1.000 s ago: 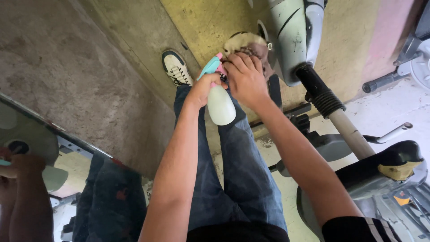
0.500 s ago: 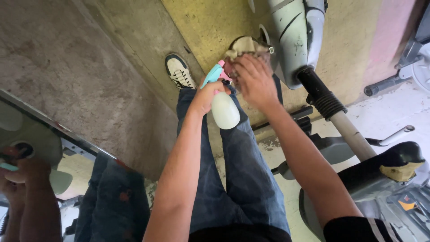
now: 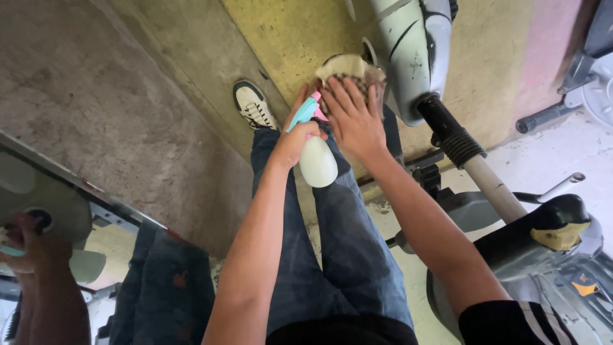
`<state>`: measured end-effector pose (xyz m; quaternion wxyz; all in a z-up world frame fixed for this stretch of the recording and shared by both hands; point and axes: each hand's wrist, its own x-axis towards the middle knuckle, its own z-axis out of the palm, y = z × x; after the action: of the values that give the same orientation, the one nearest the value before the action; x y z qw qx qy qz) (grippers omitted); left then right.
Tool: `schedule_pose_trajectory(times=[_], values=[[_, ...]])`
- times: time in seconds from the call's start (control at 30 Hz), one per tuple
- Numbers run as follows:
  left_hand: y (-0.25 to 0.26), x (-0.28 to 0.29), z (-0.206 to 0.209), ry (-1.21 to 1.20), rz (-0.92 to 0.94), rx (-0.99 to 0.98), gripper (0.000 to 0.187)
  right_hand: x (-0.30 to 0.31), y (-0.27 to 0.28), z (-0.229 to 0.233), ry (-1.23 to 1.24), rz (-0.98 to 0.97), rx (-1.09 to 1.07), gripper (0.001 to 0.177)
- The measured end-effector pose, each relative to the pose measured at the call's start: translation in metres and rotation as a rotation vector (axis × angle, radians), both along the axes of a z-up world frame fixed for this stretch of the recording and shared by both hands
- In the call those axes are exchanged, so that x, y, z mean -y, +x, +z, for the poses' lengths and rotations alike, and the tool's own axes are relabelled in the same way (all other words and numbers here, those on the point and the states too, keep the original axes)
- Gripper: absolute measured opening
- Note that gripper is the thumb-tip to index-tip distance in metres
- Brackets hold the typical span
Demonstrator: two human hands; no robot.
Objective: Cleaning and wiping down various exercise machines using a spray bottle and a cleaning cloth.
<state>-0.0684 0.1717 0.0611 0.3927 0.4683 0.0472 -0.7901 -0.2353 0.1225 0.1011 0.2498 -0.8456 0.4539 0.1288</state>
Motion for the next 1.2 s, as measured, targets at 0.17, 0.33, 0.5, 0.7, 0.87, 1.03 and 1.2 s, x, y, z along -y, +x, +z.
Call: schedule_pose_trajectory(times=[0.17, 0.33, 0.5, 0.7, 0.87, 1.03, 1.2], values=[[0.005, 0.000, 0.004, 0.005, -0.114, 0.072, 0.096, 0.035, 0.026, -0.018, -0.043, -0.201, -0.025, 0.047], [0.003, -0.005, -0.007, -0.030, -0.075, 0.048, 0.098, 0.020, 0.015, -0.018, -0.068, -0.156, 0.063, 0.039], [-0.003, -0.016, -0.009, -0.081, -0.065, 0.058, 0.101, 0.011, -0.008, 0.006, 0.066, -0.162, 0.219, 0.027], [0.000, -0.012, -0.001, -0.027, -0.080, 0.017, 0.102, 0.040, 0.014, -0.030, -0.058, -0.378, 0.006, 0.037], [-0.006, -0.026, -0.018, -0.035, -0.060, 0.017, 0.097, 0.024, 0.012, -0.023, -0.010, 0.002, 0.067, 0.043], [-0.004, -0.015, -0.003, -0.022, -0.067, 0.086, 0.102, 0.024, -0.006, -0.023, -0.050, 0.064, 0.095, 0.052], [-0.006, -0.022, -0.012, -0.096, -0.057, 0.089, 0.105, 0.065, 0.036, -0.049, 0.121, -0.338, -0.326, 0.040]])
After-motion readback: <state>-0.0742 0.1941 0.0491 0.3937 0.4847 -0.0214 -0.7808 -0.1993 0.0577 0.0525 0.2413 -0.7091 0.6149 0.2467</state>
